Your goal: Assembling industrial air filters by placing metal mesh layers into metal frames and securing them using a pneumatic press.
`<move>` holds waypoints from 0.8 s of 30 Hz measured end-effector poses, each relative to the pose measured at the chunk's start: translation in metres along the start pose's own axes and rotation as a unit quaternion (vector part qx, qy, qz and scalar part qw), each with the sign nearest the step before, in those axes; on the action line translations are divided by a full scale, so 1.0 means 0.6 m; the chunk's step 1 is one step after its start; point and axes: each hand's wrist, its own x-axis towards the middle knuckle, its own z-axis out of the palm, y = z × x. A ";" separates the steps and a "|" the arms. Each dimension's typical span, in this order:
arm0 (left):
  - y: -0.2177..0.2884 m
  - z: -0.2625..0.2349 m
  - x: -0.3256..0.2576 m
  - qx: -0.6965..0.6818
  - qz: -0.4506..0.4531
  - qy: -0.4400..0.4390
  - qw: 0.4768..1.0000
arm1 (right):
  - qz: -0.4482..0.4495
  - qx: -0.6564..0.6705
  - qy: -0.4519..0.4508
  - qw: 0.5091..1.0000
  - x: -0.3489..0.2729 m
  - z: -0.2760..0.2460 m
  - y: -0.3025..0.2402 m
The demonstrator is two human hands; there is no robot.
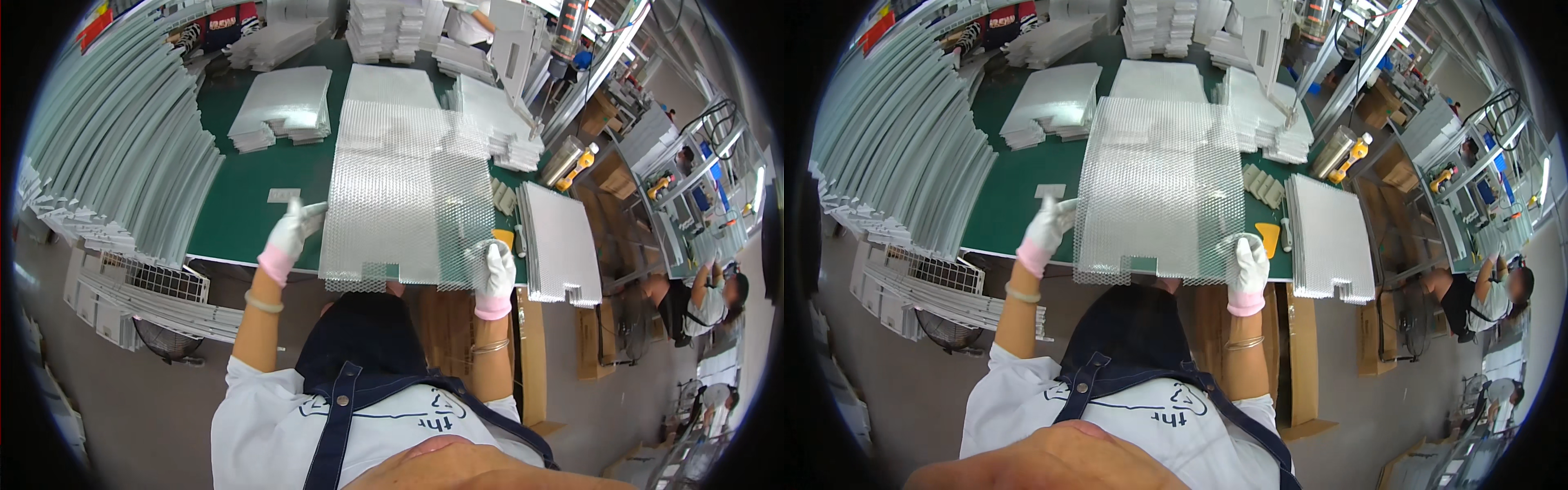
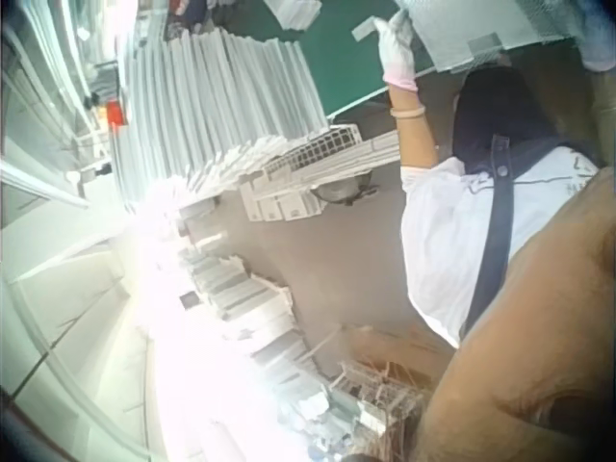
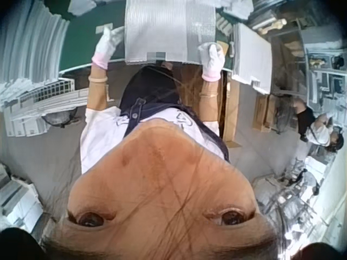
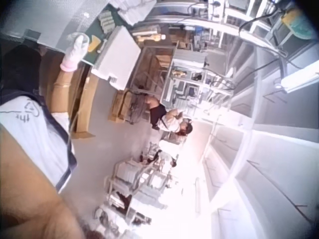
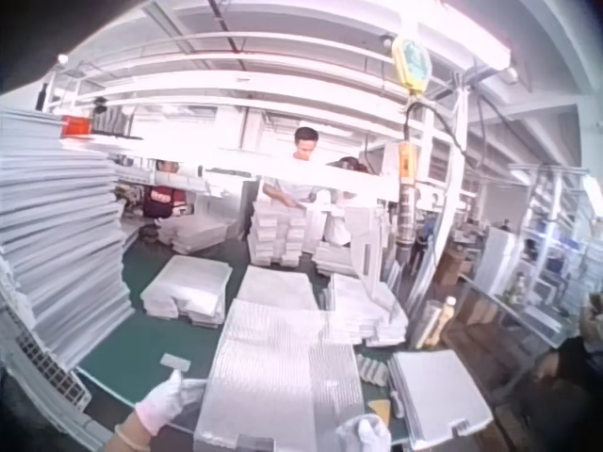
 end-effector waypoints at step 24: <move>-0.074 0.004 -0.001 0.375 0.042 0.162 0.912 | 0.066 -0.494 0.000 0.867 0.067 0.035 0.089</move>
